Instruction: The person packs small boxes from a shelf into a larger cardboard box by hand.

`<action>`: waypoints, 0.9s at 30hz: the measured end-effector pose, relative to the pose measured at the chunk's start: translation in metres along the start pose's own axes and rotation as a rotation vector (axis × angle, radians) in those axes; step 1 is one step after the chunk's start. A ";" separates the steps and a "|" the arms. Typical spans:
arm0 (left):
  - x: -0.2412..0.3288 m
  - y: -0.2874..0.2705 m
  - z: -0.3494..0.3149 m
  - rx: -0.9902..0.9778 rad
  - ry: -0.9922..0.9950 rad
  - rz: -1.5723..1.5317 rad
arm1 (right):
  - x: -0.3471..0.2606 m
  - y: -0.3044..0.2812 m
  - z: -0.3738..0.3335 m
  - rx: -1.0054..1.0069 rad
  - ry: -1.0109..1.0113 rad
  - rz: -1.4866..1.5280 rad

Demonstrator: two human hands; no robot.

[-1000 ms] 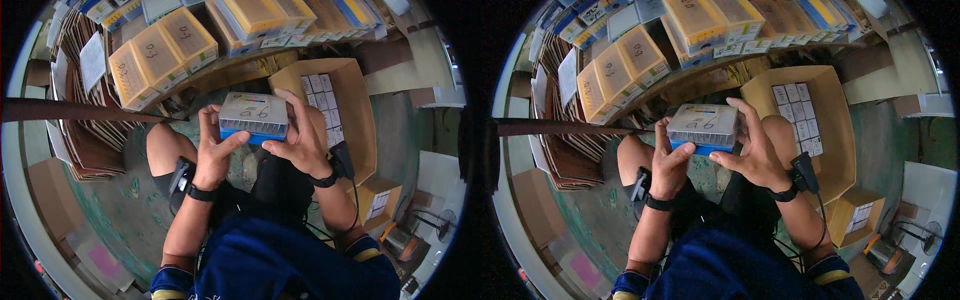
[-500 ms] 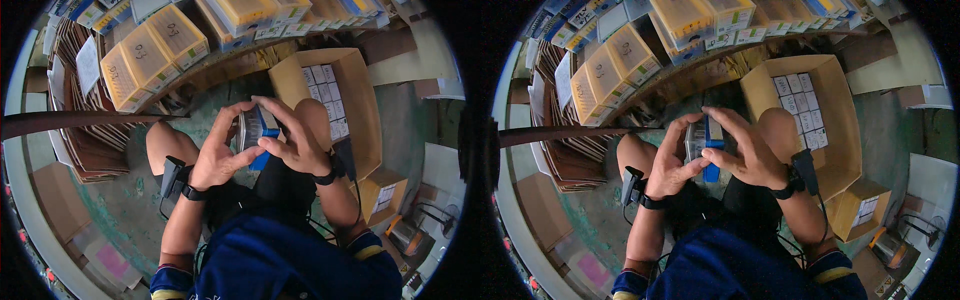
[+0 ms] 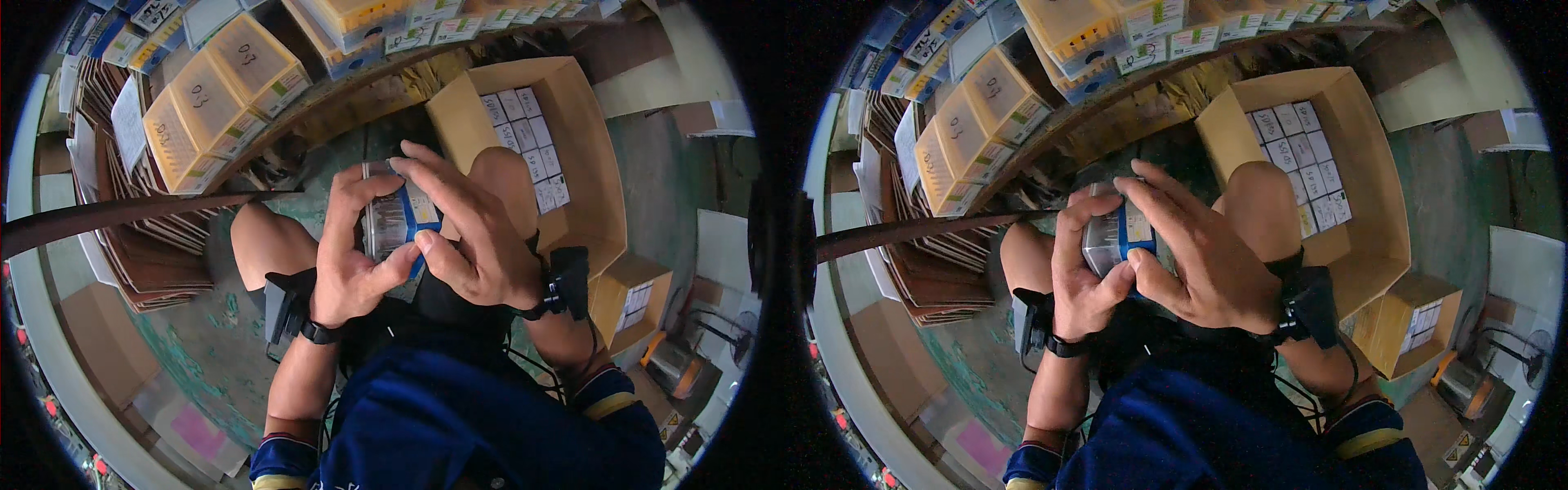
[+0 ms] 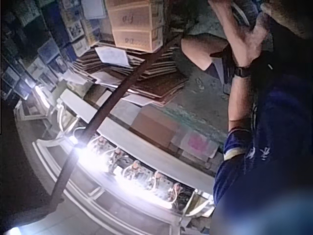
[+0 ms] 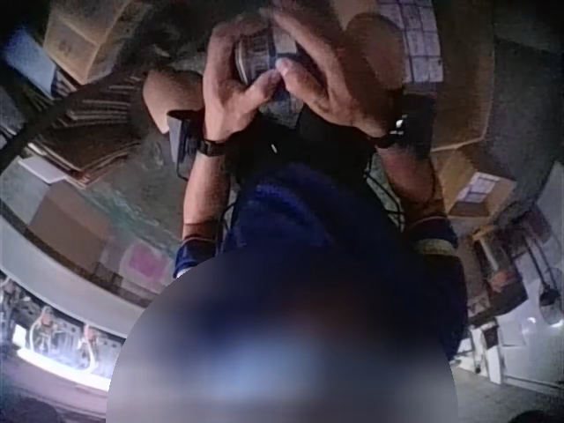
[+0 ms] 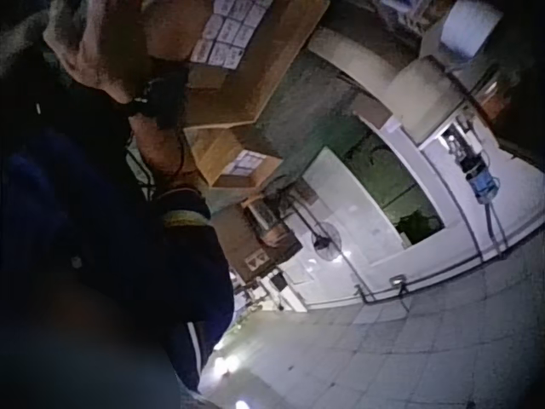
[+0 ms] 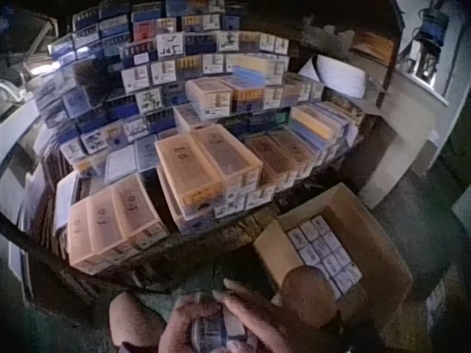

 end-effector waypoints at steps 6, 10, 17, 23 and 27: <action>0.010 0.000 -0.002 0.049 0.087 0.037 | -0.011 -0.001 -0.001 0.025 -0.010 0.079; 0.014 0.000 -0.001 0.102 0.137 -0.048 | -0.017 -0.001 0.000 0.023 0.011 0.190; 0.019 0.002 -0.004 0.119 0.165 0.017 | -0.018 -0.005 -0.004 -0.008 0.036 0.172; 0.019 0.001 -0.004 0.127 0.181 0.018 | -0.016 -0.009 -0.002 -0.071 0.013 0.240; 0.025 -0.004 -0.002 0.119 0.208 0.053 | -0.016 -0.011 0.000 -0.115 -0.058 0.239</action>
Point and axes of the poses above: each hand's wrist, its own z-axis towards the middle knuckle, its own y-axis out of the palm, x = y × z, the point moved 4 cm from there along z, towards the middle knuckle, and after that the axes turned 11 degrees about z, right-handed, at the moved point
